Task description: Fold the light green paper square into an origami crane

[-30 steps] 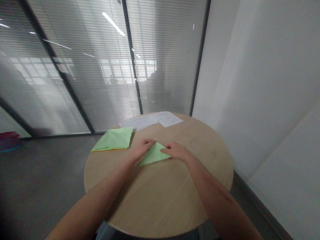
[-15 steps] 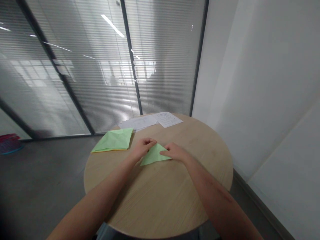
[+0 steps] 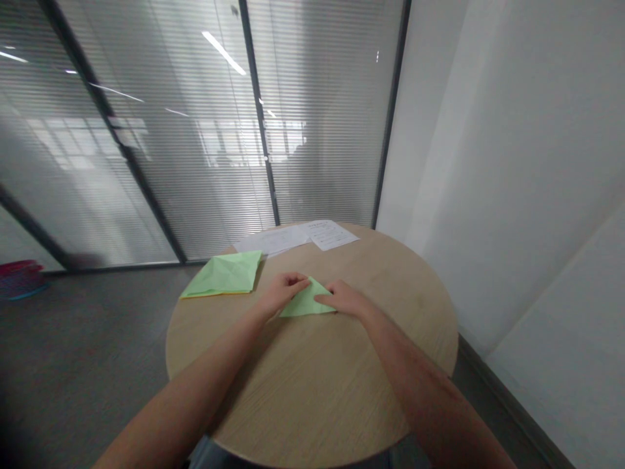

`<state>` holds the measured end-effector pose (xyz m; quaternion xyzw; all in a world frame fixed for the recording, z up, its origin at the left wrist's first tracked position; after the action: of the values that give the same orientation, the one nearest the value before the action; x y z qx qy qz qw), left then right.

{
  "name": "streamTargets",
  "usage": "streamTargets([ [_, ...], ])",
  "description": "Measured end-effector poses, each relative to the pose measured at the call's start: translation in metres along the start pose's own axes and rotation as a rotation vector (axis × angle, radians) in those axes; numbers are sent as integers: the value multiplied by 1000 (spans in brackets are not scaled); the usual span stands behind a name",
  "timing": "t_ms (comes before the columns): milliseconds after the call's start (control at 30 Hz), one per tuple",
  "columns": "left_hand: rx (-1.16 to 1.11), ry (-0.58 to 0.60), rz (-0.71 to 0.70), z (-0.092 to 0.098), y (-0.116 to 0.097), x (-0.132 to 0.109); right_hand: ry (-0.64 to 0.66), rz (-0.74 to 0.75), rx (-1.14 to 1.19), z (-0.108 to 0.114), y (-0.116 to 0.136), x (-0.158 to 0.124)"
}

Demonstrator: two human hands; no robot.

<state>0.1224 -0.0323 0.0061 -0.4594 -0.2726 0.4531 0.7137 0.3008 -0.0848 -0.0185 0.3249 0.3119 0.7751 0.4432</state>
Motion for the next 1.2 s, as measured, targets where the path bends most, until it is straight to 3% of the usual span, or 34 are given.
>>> streamTargets([
  [133,123,26,35,3,5,2,-38,-35,31,3,-4,-1],
  [333,129,54,44,2,7,2,-51,39,49,5,-2,2],
  [433,105,84,44,1,8,2,-122,17,91,8,-5,3],
  [567,106,38,36,6,6,2,-249,-11,94,13,-11,4],
  [667,139,25,24,10,2,0,-265,4,141,12,-14,5],
  [833,175,95,11,5,0,-3,-307,51,164,10,-16,7],
  [967,143,161,56,0,3,-3,-385,6,113,15,-20,6],
  [1200,159,134,150,23,15,8,-551,-58,160,36,-39,-1],
])
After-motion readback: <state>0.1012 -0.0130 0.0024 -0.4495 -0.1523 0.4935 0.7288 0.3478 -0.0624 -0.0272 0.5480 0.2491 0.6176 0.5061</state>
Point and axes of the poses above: each hand's wrist, its own x-axis towards the middle knuckle, its own z-axis out of the back of the hand, y = z × x, the point moved 4 cm from there along x, towards the middle knuckle, and after that the axes turned 15 degrees about z, right-handed, at the moved point
